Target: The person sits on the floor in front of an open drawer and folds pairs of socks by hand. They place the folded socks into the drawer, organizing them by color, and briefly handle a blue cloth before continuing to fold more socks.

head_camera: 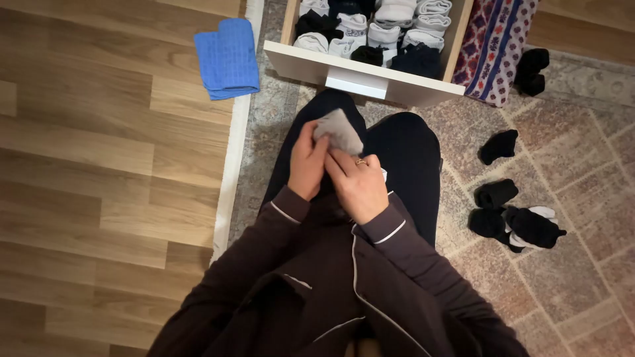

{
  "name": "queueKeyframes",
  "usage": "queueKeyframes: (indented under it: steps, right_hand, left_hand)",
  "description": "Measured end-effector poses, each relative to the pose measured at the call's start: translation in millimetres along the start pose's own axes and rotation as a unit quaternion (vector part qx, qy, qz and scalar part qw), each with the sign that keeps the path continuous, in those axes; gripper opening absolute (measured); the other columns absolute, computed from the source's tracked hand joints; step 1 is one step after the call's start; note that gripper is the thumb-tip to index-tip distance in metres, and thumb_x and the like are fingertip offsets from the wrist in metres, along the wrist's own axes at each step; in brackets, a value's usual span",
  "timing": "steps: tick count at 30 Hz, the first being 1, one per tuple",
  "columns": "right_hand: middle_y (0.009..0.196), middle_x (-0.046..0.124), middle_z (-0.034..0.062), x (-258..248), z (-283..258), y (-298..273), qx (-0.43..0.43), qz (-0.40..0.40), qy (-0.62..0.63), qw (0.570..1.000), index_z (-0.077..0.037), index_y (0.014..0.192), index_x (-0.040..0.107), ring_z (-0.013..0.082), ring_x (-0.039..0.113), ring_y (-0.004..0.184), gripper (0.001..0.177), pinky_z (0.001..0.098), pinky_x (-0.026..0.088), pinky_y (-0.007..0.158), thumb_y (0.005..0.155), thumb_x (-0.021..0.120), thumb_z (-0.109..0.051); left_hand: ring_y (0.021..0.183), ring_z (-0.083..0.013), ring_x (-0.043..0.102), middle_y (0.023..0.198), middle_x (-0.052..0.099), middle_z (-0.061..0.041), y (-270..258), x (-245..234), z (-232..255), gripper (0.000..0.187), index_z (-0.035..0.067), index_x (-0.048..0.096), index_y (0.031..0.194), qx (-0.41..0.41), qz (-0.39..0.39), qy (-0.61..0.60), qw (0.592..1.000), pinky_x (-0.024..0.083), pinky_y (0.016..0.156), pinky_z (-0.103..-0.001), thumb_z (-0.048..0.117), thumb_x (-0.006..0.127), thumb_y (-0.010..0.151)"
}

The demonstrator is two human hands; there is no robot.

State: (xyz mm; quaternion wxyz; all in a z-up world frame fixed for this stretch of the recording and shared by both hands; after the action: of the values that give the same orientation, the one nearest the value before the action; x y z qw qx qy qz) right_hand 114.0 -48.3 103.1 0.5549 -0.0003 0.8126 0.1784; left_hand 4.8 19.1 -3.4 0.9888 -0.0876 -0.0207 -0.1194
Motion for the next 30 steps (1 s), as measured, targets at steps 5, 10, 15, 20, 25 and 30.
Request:
queueKeyframes:
  steps: [5,10,15,20,25,30]
  right_hand:
    - [0.108,0.069,0.0035,-6.5,9.4,1.4,0.022,0.041,-0.002,0.999,-0.008,0.115,0.070,0.0252,0.064,0.092,0.031,0.0385,0.047,0.077,0.084,0.069,-0.005]
    - [0.104,0.066,0.0053,-3.0,24.2,8.3,0.121,0.128,0.076,0.982,-0.009,0.110,0.068,0.0265,0.065,0.095,0.020,0.0381,0.054,0.080,0.093,0.078,-0.007]
    - [0.099,0.064,0.0091,-22.2,23.6,23.2,0.136,0.158,0.083,0.974,-0.008,0.105,0.068,0.0285,0.065,0.087,0.030,0.0362,0.053,0.073,0.080,0.084,-0.010]
    - [0.093,0.065,0.0069,-13.5,28.4,18.1,0.161,0.143,0.116,0.970,-0.007,0.102,0.071,0.0234,0.066,0.077,0.017,0.0329,0.054,0.068,0.088,0.080,-0.005]
    - [0.097,0.067,0.0064,-3.9,41.8,5.6,0.202,0.155,0.184,0.949,-0.006,0.104,0.069,0.0190,0.069,0.080,0.007,0.0309,0.056,0.069,0.099,0.073,-0.004]
    - [0.092,0.060,0.0029,48.2,85.4,-30.1,0.328,0.126,0.812,0.466,-0.002,0.110,0.059,0.0108,0.060,0.078,0.009,0.0282,0.051,0.070,0.113,0.060,-0.011]
  left_hand:
    - [0.102,-0.0127,0.064,0.117,0.067,-0.009,-3.8,5.5,-5.1,0.027,0.001,0.057,0.129,-0.015,-0.006,-0.106,0.994,0.055,0.086,-0.027,0.004,0.056,0.103]
    - [0.095,-0.0108,0.065,0.111,0.066,-0.006,-5.5,13.4,12.9,0.028,0.002,0.055,0.128,-0.049,-0.006,-0.159,0.986,0.056,0.074,-0.026,0.007,0.057,0.100]
    - [0.075,-0.0137,0.063,0.092,0.069,-0.010,-2.3,6.6,24.5,0.020,0.000,0.063,0.115,0.082,0.024,0.092,0.992,0.051,0.066,-0.029,0.014,0.063,0.101]
    - [0.077,-0.0138,0.065,0.091,0.068,-0.009,-1.7,4.9,31.8,0.017,0.000,0.064,0.111,0.102,0.029,0.115,0.988,0.050,0.068,-0.029,0.015,0.065,0.103]
    - [0.075,-0.0156,0.061,0.089,0.068,-0.010,-0.4,4.2,36.0,0.026,-0.001,0.064,0.106,0.038,-0.007,0.104,0.994,0.050,0.064,-0.028,0.012,0.080,0.089]
    - [0.099,-0.0118,0.069,0.108,0.072,-0.007,3.6,1.0,0.8,0.029,-0.001,0.062,0.118,0.015,-0.046,-0.054,0.997,0.055,0.085,-0.026,-0.003,0.066,0.089]
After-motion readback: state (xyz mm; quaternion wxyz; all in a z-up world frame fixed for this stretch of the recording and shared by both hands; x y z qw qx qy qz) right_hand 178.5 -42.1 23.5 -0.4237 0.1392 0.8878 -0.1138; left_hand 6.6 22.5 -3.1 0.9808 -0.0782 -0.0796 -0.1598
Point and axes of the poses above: each hand's wrist, its own y-axis towards the middle knuckle, its own x-axis out of the palm, z = x × y, the point moved 2 cm from there along y, towards the middle knuckle
